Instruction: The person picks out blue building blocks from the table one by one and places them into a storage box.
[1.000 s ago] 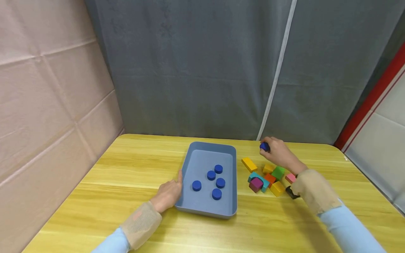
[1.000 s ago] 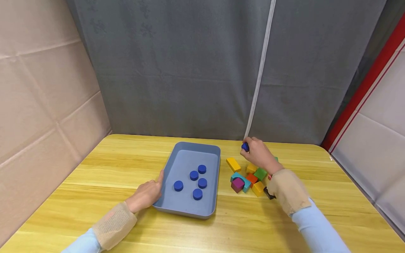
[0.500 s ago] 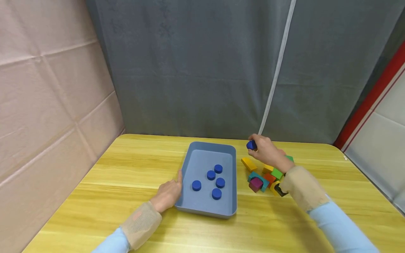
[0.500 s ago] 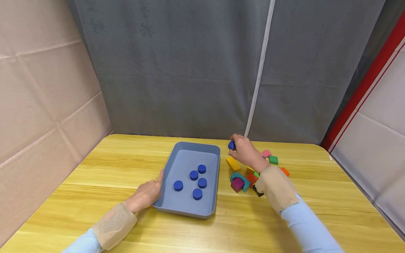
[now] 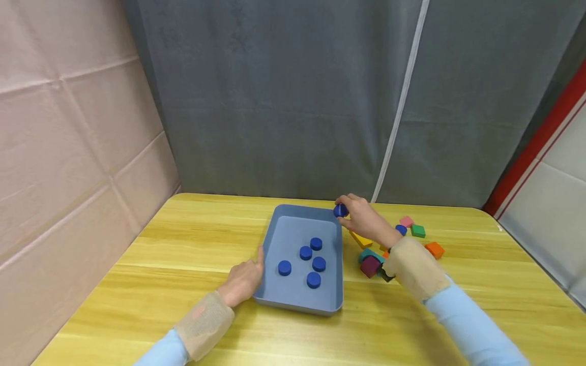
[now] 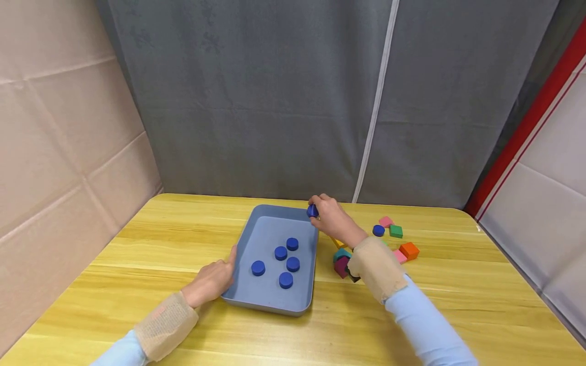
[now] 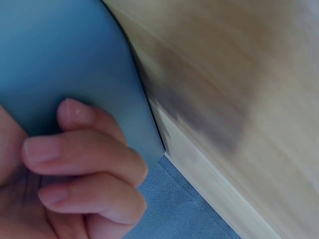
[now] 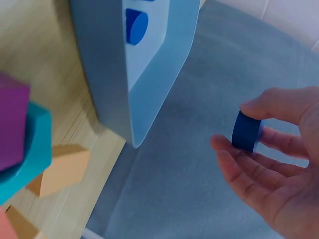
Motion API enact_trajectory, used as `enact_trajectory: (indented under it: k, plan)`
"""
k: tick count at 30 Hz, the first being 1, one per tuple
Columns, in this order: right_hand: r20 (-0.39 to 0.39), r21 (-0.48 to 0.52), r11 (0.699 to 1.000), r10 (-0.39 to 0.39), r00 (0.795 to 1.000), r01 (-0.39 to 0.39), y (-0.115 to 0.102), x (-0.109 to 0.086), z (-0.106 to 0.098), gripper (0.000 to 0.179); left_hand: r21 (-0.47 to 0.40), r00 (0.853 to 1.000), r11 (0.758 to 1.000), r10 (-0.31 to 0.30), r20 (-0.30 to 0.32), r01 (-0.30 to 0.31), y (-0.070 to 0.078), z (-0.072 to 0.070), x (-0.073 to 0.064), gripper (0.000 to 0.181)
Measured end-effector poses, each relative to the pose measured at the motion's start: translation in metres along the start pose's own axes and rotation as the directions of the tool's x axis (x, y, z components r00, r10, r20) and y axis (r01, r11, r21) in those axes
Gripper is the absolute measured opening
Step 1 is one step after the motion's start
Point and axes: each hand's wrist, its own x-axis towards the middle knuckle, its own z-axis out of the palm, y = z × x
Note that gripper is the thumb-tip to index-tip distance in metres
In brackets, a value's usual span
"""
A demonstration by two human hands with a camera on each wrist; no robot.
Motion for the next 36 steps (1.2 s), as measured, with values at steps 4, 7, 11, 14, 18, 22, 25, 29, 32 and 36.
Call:
enact_trajectory:
  k: [4,7,11,14,18,22,25,29,32,36]
  plan:
    - [0.012,0.006,1.000,-0.006,1.000,0.006,-0.007,0.005,0.004,0.035,-0.007,1.000,1.000,0.002,0.001,-0.002,0.001,0.000,0.000,0.062]
    - [0.031,0.005,1.000,-0.001,1.000,0.000,-0.012,0.009,0.007,0.036,-0.019,1.000,1.000,0.000,0.007,0.000,0.001,0.001,0.000,0.062]
    - [0.044,-0.002,1.000,0.005,0.999,-0.005,-0.019,0.014,0.010,0.037,-0.017,1.000,1.000,-0.003,0.008,0.003,0.002,0.001,0.000,0.061]
    - [0.056,0.000,1.000,0.013,0.998,-0.013,-0.025,0.018,0.012,0.038,-0.007,1.000,1.000,-0.002,0.004,0.002,0.002,0.001,0.000,0.061]
    - [0.068,0.003,1.000,0.008,0.998,-0.008,-0.030,0.022,0.016,0.038,-0.010,1.000,1.000,-0.002,0.002,0.002,0.002,0.000,0.000,0.062]
    - [0.071,-0.004,1.000,-0.023,0.997,0.023,-0.033,0.027,0.022,0.037,-0.018,1.000,1.000,-0.003,0.005,0.003,0.002,0.000,0.000,0.062]
    - [0.082,-0.005,0.999,-0.041,0.996,0.041,-0.035,0.030,0.026,0.036,-0.019,1.000,1.000,-0.004,0.004,0.004,0.002,0.000,0.001,0.062]
    - [0.095,0.003,0.998,-0.055,0.994,0.055,-0.041,0.035,0.032,0.034,-0.016,1.000,1.000,-0.011,0.004,0.011,0.003,0.000,0.001,0.063]
    - [0.097,0.007,0.998,-0.059,0.993,0.059,-0.045,0.039,0.035,0.033,-0.012,1.000,1.000,-0.015,0.010,0.015,0.004,0.000,0.002,0.061]
    - [0.105,0.029,0.998,-0.050,0.993,0.047,-0.049,0.043,0.041,0.032,-0.010,1.000,1.000,-0.016,0.010,0.016,0.003,0.000,0.002,0.061]
